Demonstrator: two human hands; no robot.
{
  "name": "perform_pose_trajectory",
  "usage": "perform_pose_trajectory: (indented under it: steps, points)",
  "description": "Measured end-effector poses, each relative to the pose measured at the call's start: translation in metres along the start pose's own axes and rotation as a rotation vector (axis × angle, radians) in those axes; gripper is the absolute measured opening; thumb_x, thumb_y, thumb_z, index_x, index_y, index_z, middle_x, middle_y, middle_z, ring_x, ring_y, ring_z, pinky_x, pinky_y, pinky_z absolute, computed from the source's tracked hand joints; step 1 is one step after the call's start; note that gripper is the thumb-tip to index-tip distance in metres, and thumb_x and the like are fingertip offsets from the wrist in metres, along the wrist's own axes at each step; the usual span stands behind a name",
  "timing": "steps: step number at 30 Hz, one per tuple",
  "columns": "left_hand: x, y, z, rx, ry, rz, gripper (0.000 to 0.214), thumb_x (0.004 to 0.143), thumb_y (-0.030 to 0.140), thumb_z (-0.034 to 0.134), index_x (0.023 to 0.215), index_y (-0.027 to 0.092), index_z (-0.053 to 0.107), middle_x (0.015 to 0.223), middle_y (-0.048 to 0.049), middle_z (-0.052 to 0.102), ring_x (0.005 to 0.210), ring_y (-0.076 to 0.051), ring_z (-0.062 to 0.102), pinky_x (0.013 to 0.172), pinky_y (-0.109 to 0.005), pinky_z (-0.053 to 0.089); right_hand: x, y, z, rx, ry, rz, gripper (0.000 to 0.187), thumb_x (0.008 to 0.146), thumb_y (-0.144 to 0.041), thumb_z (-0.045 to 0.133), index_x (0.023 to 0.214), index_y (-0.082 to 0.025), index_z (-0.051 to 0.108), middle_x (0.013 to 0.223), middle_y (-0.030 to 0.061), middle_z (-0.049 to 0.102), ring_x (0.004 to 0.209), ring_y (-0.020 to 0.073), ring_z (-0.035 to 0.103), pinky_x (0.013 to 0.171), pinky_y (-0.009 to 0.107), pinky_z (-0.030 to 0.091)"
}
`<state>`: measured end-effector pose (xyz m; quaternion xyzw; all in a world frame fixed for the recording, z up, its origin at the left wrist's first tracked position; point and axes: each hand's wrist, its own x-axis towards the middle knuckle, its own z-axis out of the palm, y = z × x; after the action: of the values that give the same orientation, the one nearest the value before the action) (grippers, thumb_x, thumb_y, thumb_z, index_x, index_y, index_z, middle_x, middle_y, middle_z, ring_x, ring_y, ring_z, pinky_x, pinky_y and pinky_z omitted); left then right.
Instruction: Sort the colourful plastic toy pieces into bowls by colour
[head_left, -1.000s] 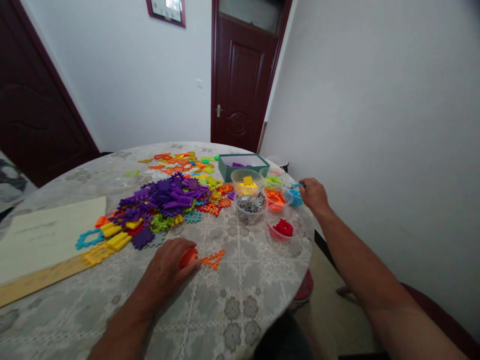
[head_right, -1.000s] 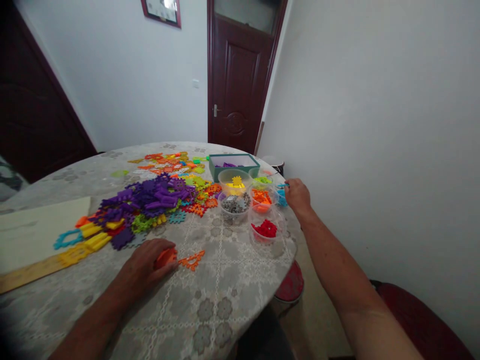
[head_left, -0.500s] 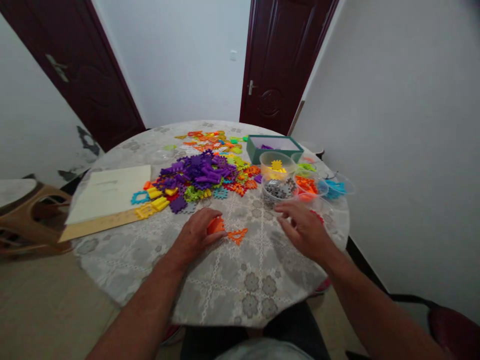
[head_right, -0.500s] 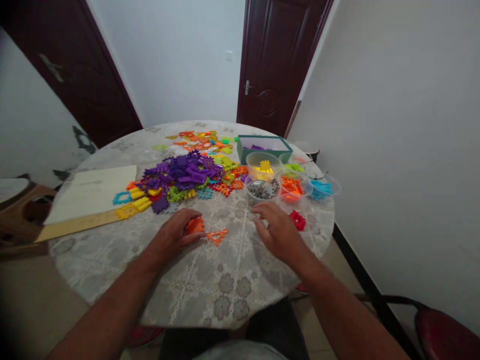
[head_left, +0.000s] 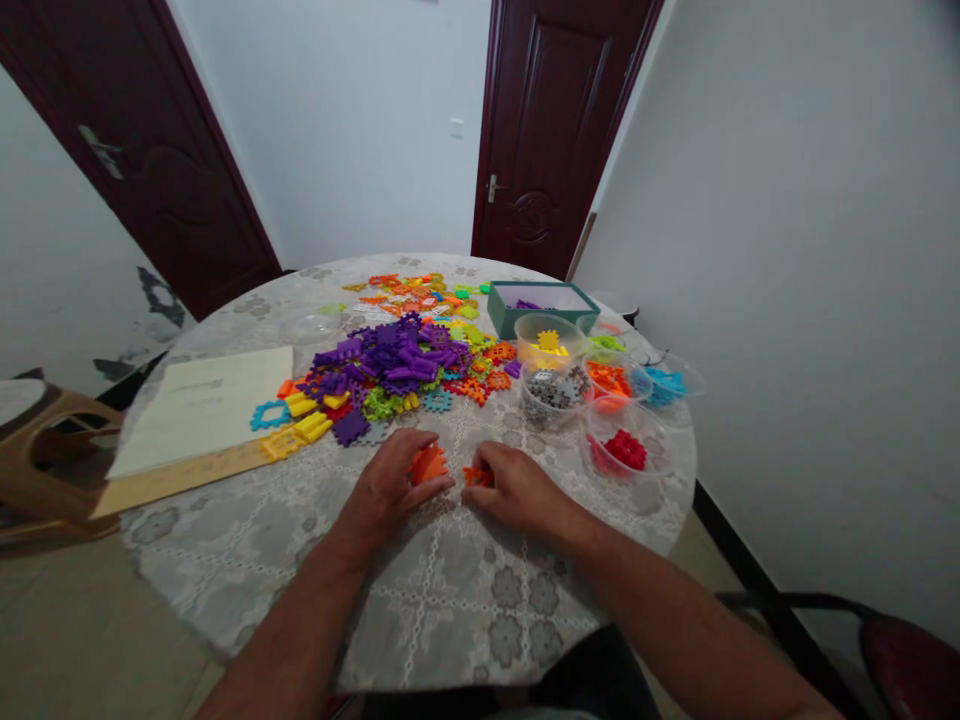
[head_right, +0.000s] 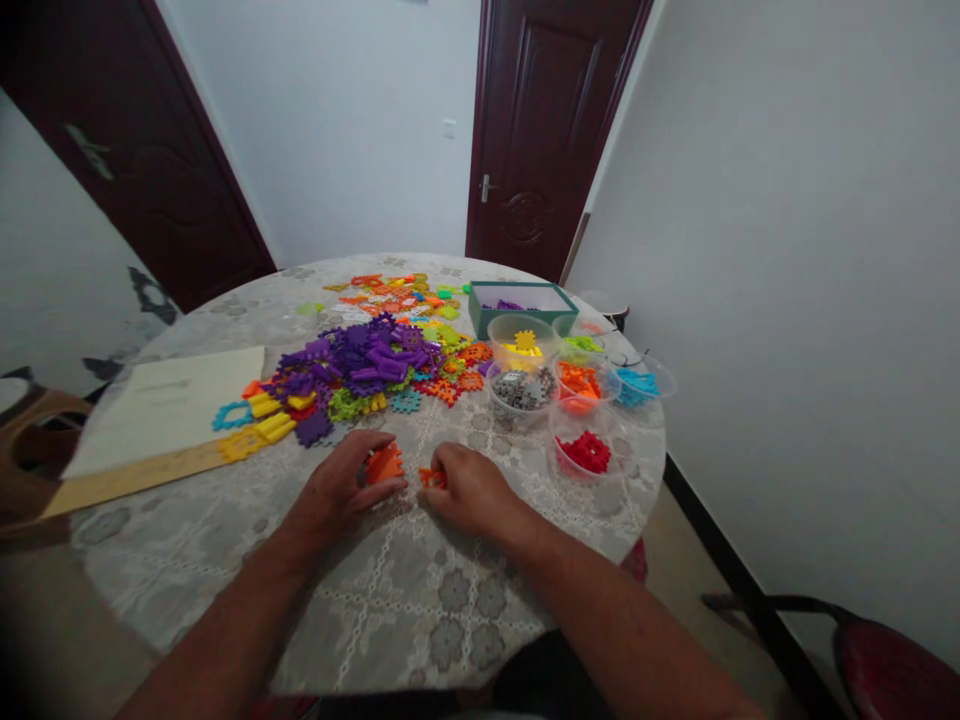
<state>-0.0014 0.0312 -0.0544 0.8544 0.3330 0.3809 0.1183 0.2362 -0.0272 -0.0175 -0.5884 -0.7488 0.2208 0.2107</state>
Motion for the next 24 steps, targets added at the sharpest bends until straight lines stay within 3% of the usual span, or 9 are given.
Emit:
perform_pose_trajectory:
  steps: [3, 6, 8, 11, 15, 19, 24]
  points:
    - [0.001, 0.001, 0.000, 0.021, 0.027, 0.024, 0.049, 0.094, 0.052, 0.072, 0.129, 0.023, 0.056, 0.117, -0.0083, 0.068, 0.107, -0.024, 0.067, 0.094, -0.039, 0.056, 0.006, 0.009, 0.005, 0.208, 0.115, 0.122, 0.021, 0.089, -0.031, 0.072, 0.080, -0.021, 0.056, 0.074, -0.0027, 0.060, 0.070, 0.0149, 0.055, 0.063, 0.027, 0.036]
    - [0.001, 0.004, 0.000, 0.025, 0.044, 0.030, 0.048, 0.094, 0.051, 0.072, 0.130, 0.023, 0.055, 0.117, -0.0083, 0.067, 0.107, -0.024, 0.067, 0.094, -0.039, 0.056, 0.014, 0.011, 0.012, 0.457, 0.144, 0.181, 0.019, 0.092, -0.035, 0.068, 0.084, -0.022, 0.057, 0.071, -0.0031, 0.061, 0.065, 0.0141, 0.056, 0.060, 0.026, 0.040]
    - [0.001, 0.008, 0.001, 0.018, 0.057, 0.027, 0.050, 0.094, 0.052, 0.073, 0.130, 0.022, 0.056, 0.117, -0.0087, 0.067, 0.107, -0.025, 0.066, 0.095, -0.040, 0.056, 0.017, 0.010, 0.016, 0.642, 0.094, 0.220, 0.018, 0.094, -0.040, 0.064, 0.095, -0.023, 0.059, 0.069, -0.0040, 0.062, 0.056, 0.0135, 0.056, 0.053, 0.025, 0.042]
    - [0.001, 0.012, 0.004, -0.009, 0.053, 0.021, 0.053, 0.092, 0.054, 0.073, 0.131, 0.022, 0.055, 0.116, -0.0094, 0.067, 0.106, -0.025, 0.066, 0.094, -0.040, 0.055, 0.019, 0.006, 0.022, 0.847, -0.011, 0.255, 0.033, 0.093, -0.050, 0.065, 0.110, -0.022, 0.059, 0.065, -0.0044, 0.063, 0.049, 0.0143, 0.058, 0.047, 0.025, 0.047]
    - [0.003, 0.016, 0.008, -0.050, 0.013, 0.011, 0.054, 0.091, 0.055, 0.075, 0.131, 0.023, 0.056, 0.116, -0.0087, 0.067, 0.107, -0.025, 0.066, 0.094, -0.040, 0.055, 0.017, 0.002, 0.029, 1.059, -0.150, 0.206, 0.044, 0.091, -0.061, 0.066, 0.106, -0.020, 0.062, 0.072, 0.0004, 0.068, 0.059, 0.0167, 0.067, 0.056, 0.031, 0.058]
    - [0.005, 0.019, 0.009, -0.088, -0.015, 0.033, 0.048, 0.093, 0.050, 0.074, 0.128, 0.022, 0.057, 0.114, -0.0088, 0.067, 0.107, -0.024, 0.065, 0.094, -0.039, 0.054, 0.015, 0.000, 0.034, 1.102, -0.182, 0.146, 0.035, 0.090, -0.049, 0.071, 0.107, -0.019, 0.064, 0.087, 0.0029, 0.071, 0.071, 0.0162, 0.070, 0.064, 0.031, 0.061]
    - [0.006, 0.020, 0.006, -0.081, -0.038, 0.044, 0.057, 0.087, 0.057, 0.078, 0.128, 0.023, 0.058, 0.114, -0.0087, 0.068, 0.106, -0.026, 0.066, 0.093, -0.040, 0.055, 0.017, -0.001, 0.032, 1.049, -0.119, 0.193, 0.038, 0.083, -0.035, 0.073, 0.115, -0.020, 0.060, 0.080, -0.0016, 0.069, 0.056, 0.0125, 0.062, 0.053, 0.026, 0.054]
